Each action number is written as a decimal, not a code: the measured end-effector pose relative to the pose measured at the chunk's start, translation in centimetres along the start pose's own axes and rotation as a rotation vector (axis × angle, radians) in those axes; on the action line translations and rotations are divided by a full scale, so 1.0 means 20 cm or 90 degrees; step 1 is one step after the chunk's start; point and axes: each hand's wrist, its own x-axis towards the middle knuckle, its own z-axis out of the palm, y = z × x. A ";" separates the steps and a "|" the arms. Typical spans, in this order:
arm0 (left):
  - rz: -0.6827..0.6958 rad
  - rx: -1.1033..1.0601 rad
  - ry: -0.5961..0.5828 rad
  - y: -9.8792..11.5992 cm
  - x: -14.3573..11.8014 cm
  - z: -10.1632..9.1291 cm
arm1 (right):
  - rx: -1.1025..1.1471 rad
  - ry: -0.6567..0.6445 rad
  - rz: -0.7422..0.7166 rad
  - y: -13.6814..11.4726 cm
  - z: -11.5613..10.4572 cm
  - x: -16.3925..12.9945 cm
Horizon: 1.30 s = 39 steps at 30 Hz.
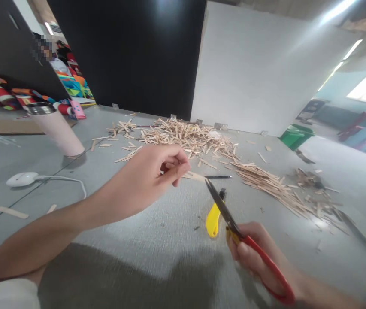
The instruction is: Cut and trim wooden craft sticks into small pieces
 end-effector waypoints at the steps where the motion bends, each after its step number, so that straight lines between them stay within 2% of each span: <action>1: 0.008 0.003 -0.010 0.00 0.01 0.00 | -0.007 0.009 -0.004 0.01 0.01 -0.02; 5: 0.022 0.015 -0.053 0.01 0.01 0.00 | -0.032 0.019 -0.033 0.06 0.03 -0.07; 10: 0.033 0.023 -0.091 0.03 -0.01 0.02 | 0.003 -0.021 0.027 0.12 0.04 -0.09; 14: 0.032 0.033 -0.117 0.03 -0.02 0.03 | -0.005 -0.036 0.067 0.07 0.05 -0.09; 19: 0.025 0.032 -0.139 0.02 -0.02 0.03 | 0.018 -0.055 0.095 -0.07 0.07 -0.04; 23: 0.022 0.028 -0.142 0.03 -0.02 0.03 | -0.002 -0.117 0.045 -0.14 0.07 0.02; 39: 0.028 0.018 -0.143 0.05 -0.02 0.02 | -0.058 -0.103 0.017 -0.13 0.07 0.02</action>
